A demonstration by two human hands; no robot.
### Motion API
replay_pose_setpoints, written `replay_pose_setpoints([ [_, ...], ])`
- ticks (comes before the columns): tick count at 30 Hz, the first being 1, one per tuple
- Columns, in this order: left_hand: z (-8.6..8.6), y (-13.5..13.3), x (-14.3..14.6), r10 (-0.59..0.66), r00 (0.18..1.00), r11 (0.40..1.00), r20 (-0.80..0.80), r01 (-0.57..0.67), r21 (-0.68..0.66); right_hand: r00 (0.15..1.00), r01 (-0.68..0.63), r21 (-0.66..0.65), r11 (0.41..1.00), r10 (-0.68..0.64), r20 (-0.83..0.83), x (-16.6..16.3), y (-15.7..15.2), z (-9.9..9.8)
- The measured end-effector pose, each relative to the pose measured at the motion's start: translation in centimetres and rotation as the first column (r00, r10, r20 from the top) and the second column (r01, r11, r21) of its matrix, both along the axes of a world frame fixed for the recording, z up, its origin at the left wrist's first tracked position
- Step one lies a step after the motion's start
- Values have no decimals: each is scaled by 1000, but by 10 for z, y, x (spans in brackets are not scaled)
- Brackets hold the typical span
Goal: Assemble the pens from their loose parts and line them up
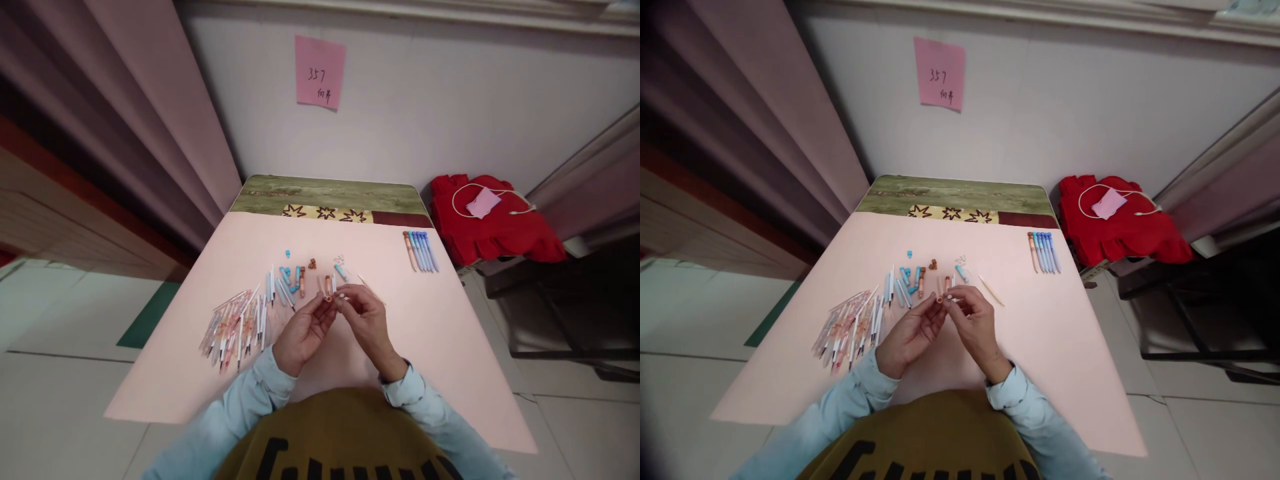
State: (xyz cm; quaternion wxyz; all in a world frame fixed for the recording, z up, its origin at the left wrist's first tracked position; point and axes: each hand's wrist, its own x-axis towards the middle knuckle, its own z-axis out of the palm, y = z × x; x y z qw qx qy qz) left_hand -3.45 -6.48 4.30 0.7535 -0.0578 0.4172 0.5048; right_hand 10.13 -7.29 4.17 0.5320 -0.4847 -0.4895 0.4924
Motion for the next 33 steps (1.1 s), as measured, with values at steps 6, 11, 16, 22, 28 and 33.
replay_pose_setpoints([
  [6, -1, -3, 2, -40, 999, 999, 25, 39, 31, 978, -4, 198, 980, -38, 204, -3, 0, -10],
  [11, 0, -4, 3, -38, 999, 999, 22, 37, 11, 970, -21, 230, 973, -35, 239, -2, 0, -13],
  [16, -3, -5, 4, -38, 999, 999, 20, 38, -9, 965, -36, 222, 974, -24, 261, -2, -1, -7],
  [22, -2, -5, 4, -45, 999, 999, 27, 45, -3, 963, -55, 216, 975, -5, 270, -4, -2, -3],
  [28, 2, -5, 2, -39, 999, 998, 21, 40, -47, 953, 8, 199, 980, -68, 297, 8, 1, -1],
  [33, 8, -2, -7, -22, 1000, 997, -14, 21, -78, 768, 250, 171, 953, -303, 565, 54, 12, -19],
])
